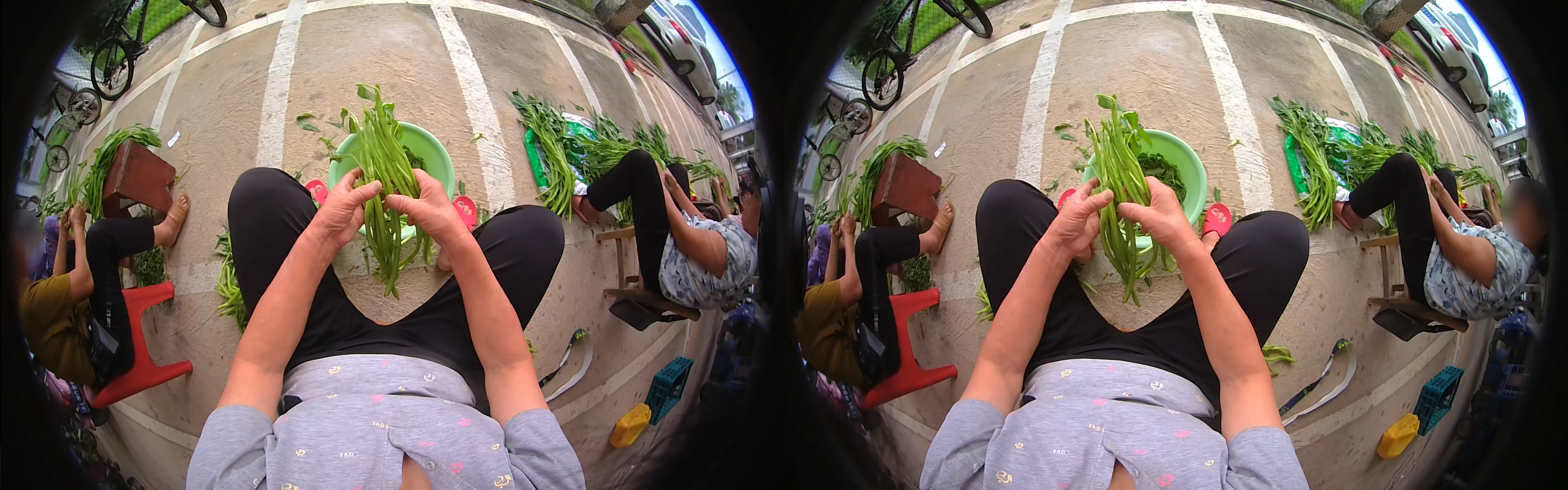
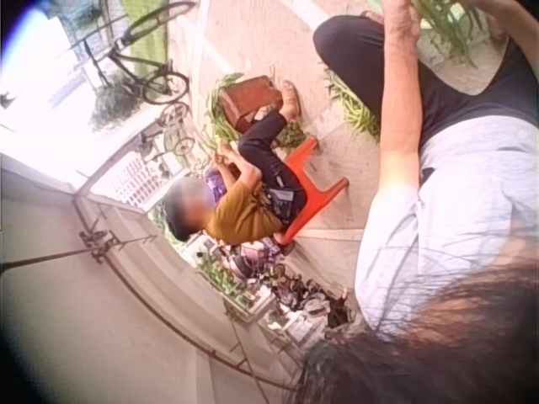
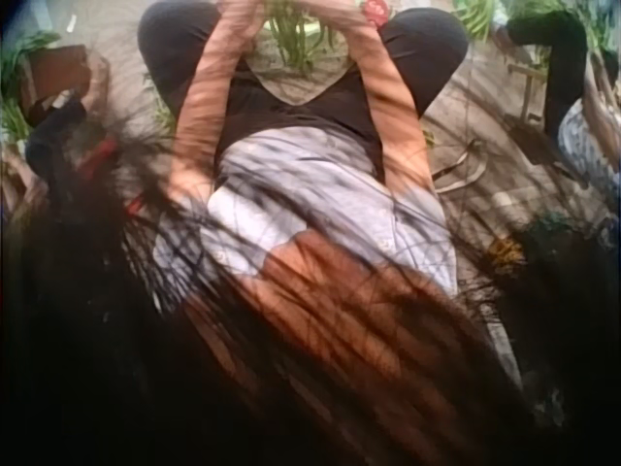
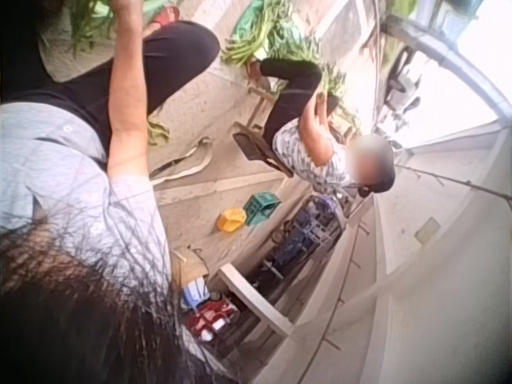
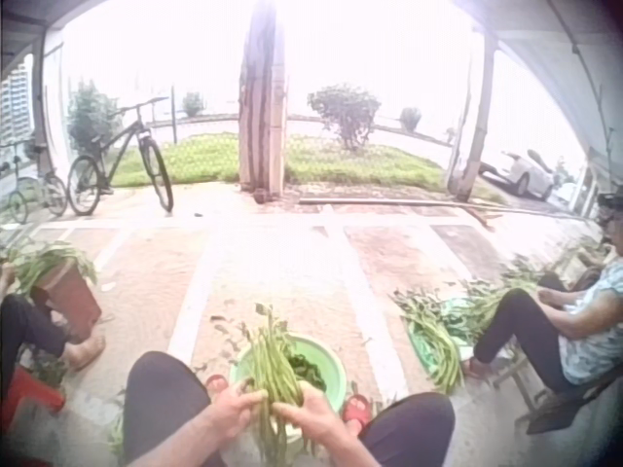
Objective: The person picks leaves and tender stems from bundles of morning glory vegetables by hand, placing the edible parts into a green bowl.
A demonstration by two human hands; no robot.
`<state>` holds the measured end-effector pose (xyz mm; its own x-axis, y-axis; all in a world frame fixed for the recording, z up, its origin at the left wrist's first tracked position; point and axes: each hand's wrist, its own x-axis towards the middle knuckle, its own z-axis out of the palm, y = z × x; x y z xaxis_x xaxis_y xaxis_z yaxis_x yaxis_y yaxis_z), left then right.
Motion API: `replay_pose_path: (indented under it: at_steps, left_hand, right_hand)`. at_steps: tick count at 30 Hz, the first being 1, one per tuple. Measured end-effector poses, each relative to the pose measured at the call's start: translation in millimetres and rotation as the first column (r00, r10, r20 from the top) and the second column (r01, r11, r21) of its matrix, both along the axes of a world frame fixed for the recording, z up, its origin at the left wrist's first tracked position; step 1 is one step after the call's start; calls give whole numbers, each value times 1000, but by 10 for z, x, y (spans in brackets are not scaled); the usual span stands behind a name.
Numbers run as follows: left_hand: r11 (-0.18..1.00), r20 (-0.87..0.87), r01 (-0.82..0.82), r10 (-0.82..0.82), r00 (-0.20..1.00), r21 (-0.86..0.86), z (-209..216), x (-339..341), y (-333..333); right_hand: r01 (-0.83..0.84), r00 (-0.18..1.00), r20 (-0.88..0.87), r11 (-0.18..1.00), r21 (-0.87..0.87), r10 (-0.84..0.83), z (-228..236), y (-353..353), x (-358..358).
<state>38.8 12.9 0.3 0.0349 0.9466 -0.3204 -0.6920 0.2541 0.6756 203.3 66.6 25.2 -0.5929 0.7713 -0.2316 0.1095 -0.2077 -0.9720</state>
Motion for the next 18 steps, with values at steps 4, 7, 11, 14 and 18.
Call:
replay_pose_path:
  at_steps: [4,7,11,14,18]
  left_hand:
    - [1000,-79,-30,29,996,-9,-10,-13,-3]
    - [998,-78,-33,29,997,-47,-5,-16,-1]
    - [988,-81,-95,85,993,-122,-34,-60,-4]
    - [965,-199,-209,175,964,-162,-191,-116,13]
    - [948,-279,-271,218,935,-167,-206,-122,19]
  right_hand:
    - [29,998,-63,1000,9,-28,-43,33,17]
    - [27,991,-126,994,-104,-40,-63,47,55]
    - [138,982,-109,978,-157,-156,91,160,196]
    - [615,772,-206,788,5,-601,150,310,364]
    - [763,646,-208,629,148,-734,209,349,438]
